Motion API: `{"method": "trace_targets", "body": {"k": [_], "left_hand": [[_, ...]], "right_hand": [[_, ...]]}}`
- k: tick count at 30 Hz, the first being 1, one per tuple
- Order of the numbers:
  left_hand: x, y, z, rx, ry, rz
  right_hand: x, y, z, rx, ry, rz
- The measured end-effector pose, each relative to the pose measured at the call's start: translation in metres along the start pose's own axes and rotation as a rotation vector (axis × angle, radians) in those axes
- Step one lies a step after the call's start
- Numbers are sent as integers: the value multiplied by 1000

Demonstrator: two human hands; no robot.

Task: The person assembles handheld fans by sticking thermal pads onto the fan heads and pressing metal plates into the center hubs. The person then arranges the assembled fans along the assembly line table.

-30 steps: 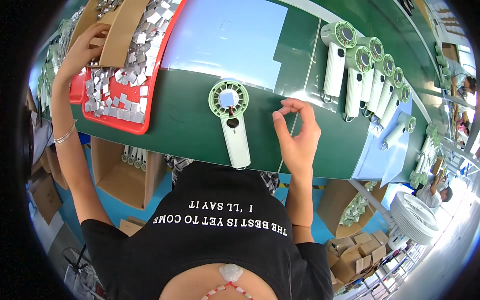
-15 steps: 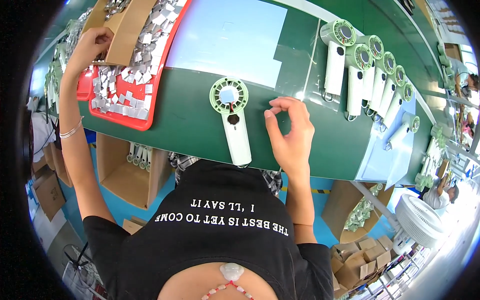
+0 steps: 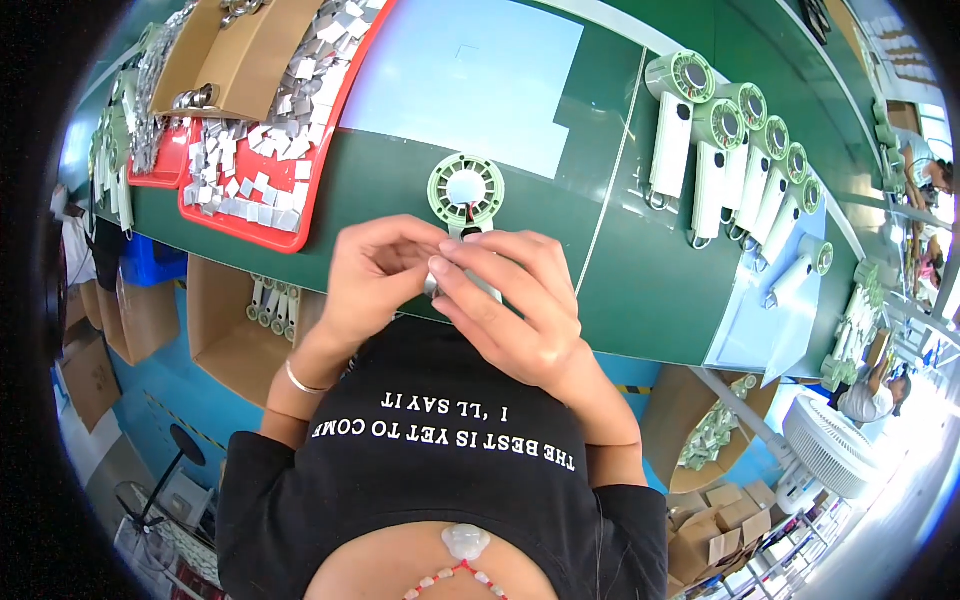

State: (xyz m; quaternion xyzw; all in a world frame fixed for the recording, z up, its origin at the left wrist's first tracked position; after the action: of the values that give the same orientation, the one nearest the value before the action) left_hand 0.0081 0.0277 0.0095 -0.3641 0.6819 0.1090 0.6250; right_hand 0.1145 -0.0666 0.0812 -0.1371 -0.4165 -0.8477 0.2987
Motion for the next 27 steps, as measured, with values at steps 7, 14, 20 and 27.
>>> {"method": "trace_targets", "body": {"k": [7,14,20,27], "left_hand": [[28,-8,-3,-19,151,-259],[17,4,-12,-423,-382,564],[36,-15,-9,-405,-446,716],[48,-16,-9,-359,-448,616]], "right_hand": [[-8,-5,-3,41,-51,12],[-46,-12,20,88,-179,-261],[-41,-27,24,210,-102,-411],[-60,-24,25,251,-174,-250]]}}
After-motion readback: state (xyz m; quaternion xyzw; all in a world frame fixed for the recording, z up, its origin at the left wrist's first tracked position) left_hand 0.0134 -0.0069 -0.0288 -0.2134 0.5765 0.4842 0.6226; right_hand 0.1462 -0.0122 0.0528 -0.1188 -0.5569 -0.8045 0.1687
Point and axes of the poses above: each hand's wrist, its own z-axis towards the middle knuckle, its own y-axis out of the back of the hand, x = y × z, the point moved 7 cm from there along z, towards the middle knuckle, and after that the axes turned 3 degrees about y, right-handed, at the moved point
